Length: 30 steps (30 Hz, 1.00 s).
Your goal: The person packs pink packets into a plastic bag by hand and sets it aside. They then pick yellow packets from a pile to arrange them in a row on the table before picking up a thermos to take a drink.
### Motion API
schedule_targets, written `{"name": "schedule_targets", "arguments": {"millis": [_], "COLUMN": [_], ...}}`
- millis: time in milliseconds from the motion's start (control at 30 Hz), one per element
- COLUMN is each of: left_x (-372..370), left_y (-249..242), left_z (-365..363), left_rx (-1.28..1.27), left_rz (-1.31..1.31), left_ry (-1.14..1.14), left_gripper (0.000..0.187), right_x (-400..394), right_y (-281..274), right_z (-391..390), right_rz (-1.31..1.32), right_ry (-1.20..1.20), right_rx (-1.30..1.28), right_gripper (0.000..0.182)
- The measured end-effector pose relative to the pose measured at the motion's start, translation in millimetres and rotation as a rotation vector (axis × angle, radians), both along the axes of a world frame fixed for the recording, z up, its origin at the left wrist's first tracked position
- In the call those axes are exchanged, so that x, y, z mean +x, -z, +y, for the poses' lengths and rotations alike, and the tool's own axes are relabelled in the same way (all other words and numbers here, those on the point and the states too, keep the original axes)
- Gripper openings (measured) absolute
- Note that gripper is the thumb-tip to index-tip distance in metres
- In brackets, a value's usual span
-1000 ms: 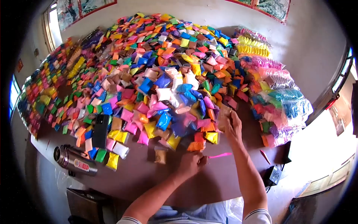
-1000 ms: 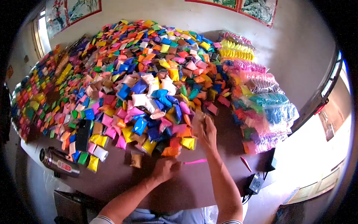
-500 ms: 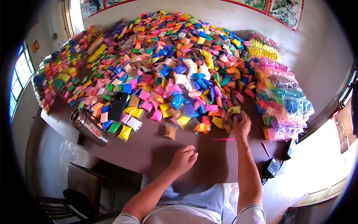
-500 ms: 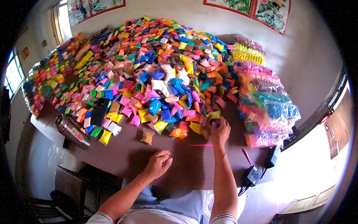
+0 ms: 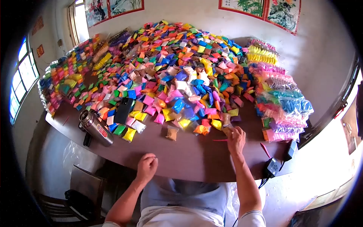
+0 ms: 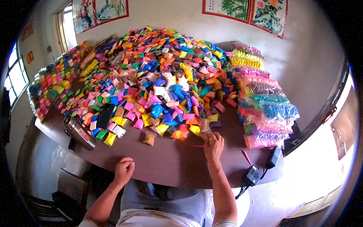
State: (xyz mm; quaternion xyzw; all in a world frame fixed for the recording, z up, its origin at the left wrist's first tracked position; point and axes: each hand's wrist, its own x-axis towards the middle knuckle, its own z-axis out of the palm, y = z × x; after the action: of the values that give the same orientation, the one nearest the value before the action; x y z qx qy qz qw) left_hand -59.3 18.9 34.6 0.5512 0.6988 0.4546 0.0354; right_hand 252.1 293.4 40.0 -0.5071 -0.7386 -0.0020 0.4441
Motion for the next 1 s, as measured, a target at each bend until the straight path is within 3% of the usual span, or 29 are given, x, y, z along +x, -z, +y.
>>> {"name": "schedule_targets", "arguments": {"millis": [100,133,233,400,533,600,667,900,1000], "left_x": [-10,-13,-19,1,4,4,3,5,3], "left_y": [-11,-12,-3,-5,-9,-6,-6,-16,-14], "left_z": [6,11,25,38,33,31,31,30,29], "left_rx": [-0.086,-0.088,-0.204,-0.108,-0.094,-0.074,-0.051,-0.091,-0.103], "left_rz": [-0.098,-0.099,0.084,0.298,0.276,0.275,0.275,0.239,0.214], "left_ry": [-0.025,-0.019,-0.067,-0.222,-0.17,-0.163,-0.166,-0.148,-0.136], "left_gripper": [0.019,0.019,0.026,0.026,0.03,0.029,0.029,0.025,0.024], "right_x": [-25,-35,-77,-147,-177,-186,-186,-151,-124], "right_y": [-15,-13,0,-20,-18,-4,6,-13,-13], "right_z": [-32,-40,-70,-114,-103,-86,-79,-82,-74], "right_rz": [0.04,0.012,-0.03,-0.196,-0.225,-0.234,-0.235,-0.073,-0.061], "right_ry": [-0.219,-0.278,-0.553,-0.729,-0.684,-0.697,-0.688,-0.809,-0.652], "right_rx": [0.084,0.003,0.015,0.039,0.05,-0.063,0.018,0.045,0.079], "right_gripper": [0.019,0.019,0.024,0.031,0.038,0.036,0.036,0.034,0.028]}}
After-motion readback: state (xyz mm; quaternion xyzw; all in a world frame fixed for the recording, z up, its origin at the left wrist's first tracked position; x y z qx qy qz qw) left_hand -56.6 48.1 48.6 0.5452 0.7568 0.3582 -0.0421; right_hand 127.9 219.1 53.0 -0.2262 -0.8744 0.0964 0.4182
